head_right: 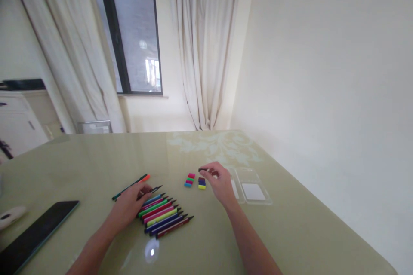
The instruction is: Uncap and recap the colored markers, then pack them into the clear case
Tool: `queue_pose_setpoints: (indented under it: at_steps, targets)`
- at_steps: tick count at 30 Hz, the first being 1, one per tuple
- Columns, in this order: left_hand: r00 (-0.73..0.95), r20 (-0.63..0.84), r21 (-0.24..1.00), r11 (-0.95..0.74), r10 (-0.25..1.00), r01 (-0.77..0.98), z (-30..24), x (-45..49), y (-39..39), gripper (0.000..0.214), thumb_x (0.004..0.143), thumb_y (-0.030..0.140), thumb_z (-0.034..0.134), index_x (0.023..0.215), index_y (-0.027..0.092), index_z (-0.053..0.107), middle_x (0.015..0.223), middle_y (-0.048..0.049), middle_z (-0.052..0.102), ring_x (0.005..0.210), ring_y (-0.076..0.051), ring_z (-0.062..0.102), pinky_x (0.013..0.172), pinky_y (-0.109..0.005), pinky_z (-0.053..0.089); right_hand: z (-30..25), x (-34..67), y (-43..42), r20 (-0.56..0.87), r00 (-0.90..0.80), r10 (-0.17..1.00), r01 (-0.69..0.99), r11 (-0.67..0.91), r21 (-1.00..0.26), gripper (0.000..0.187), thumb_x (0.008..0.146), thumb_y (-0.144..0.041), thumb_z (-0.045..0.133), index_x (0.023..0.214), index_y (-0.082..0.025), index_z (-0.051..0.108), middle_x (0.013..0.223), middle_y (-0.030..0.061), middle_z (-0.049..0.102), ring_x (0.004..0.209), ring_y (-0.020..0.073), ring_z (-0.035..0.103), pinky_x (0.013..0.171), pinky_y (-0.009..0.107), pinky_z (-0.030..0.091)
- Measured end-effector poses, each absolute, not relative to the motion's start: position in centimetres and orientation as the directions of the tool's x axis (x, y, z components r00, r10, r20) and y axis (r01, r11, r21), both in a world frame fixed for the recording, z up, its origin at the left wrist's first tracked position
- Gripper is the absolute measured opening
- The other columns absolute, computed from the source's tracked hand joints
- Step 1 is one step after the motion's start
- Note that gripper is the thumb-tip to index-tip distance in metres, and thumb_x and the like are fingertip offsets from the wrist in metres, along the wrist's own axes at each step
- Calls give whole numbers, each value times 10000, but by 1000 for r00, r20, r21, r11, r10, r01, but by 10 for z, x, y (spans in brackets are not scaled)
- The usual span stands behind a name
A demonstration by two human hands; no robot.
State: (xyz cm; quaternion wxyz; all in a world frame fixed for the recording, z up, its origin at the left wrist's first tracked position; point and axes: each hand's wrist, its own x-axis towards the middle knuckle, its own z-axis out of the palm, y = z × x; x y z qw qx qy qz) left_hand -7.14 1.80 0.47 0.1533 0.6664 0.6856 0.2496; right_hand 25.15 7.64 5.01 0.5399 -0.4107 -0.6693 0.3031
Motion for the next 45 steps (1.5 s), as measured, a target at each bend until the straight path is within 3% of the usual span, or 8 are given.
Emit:
queue_pose_setpoints:
  at_steps: [5, 11, 16, 21, 34, 37, 40, 45]
  targets:
    - [-34, 93, 563, -25, 995, 826, 4, -68, 19, 257, 941, 389, 482, 913, 216, 670, 978, -53, 732, 917, -224, 669, 830, -336, 489, 38, 242, 77, 470, -144, 871, 530, 469, -706, 89, 825, -299, 737, 798, -229, 784, 781, 37, 683, 663, 182, 609, 676, 319, 500]
    - [-61, 102, 545, -4, 993, 839, 7, -69, 18, 249, 955, 327, 463, 912, 214, 680, 943, -47, 732, 894, -216, 670, 813, -311, 480, 23, 214, 69, 376, -317, 871, 628, 490, -605, 72, 851, -187, 704, 848, -230, 762, 875, 37, 720, 831, 213, 662, 795, 328, 498]
    - [-274, 253, 318, 187, 928, 929, 10, -88, 13, 299, 992, 303, 405, 1075, 192, 670, 1060, -108, 693, 1000, -263, 650, 889, -335, 465, 20, 208, 68, 392, -355, 849, 648, 525, -551, 64, 873, -194, 690, 843, -228, 735, 908, 31, 726, 876, 212, 658, 825, 320, 479]
    - [-335, 244, 180, 297, 910, 938, 11, -94, 8, 304, 1003, 303, 407, 1147, 192, 651, 1109, -124, 668, 1065, -305, 616, 906, -374, 464, 25, 234, 85, 454, -152, 878, 729, 410, -548, 83, 907, -235, 642, 873, -213, 714, 893, 50, 712, 780, 207, 643, 763, 313, 471]
    - [-254, 260, 300, 172, 932, 938, 4, -85, 15, 212, 984, 248, 401, 994, 191, 605, 1021, -101, 674, 1003, -288, 642, 886, -406, 493, 27, 236, 92, 254, -188, 949, 937, 251, -241, 238, 1005, -189, 490, 977, -199, 726, 1012, 83, 747, 987, 243, 670, 834, 337, 411]
    - [-202, 368, 462, 10, 908, 887, 4, -71, 20, 278, 994, 263, 342, 1054, 192, 604, 1073, -101, 646, 975, -250, 662, 884, -376, 518, 30, 239, 90, 264, -183, 947, 929, 254, -268, 260, 1008, -174, 471, 994, -195, 730, 1018, 92, 754, 995, 247, 676, 855, 336, 420]
    - [-119, 440, 567, -173, 890, 805, 8, -44, 18, 353, 1021, 300, 282, 1100, 221, 618, 1101, -83, 613, 926, -221, 674, 870, -362, 540, 33, 237, 81, 377, -182, 908, 838, 344, -424, 256, 1016, -214, 477, 1061, -194, 728, 1066, 102, 755, 1030, 252, 672, 915, 354, 442]
    - [49, 467, 598, -357, 883, 717, 18, -4, 4, 334, 1051, 347, 299, 1087, 233, 610, 1049, -75, 642, 958, -229, 649, 896, -383, 535, 39, 219, 57, 427, -345, 836, 377, 540, -752, 302, 966, -404, 629, 1207, -242, 709, 1104, 55, 770, 925, 205, 707, 854, 320, 530]
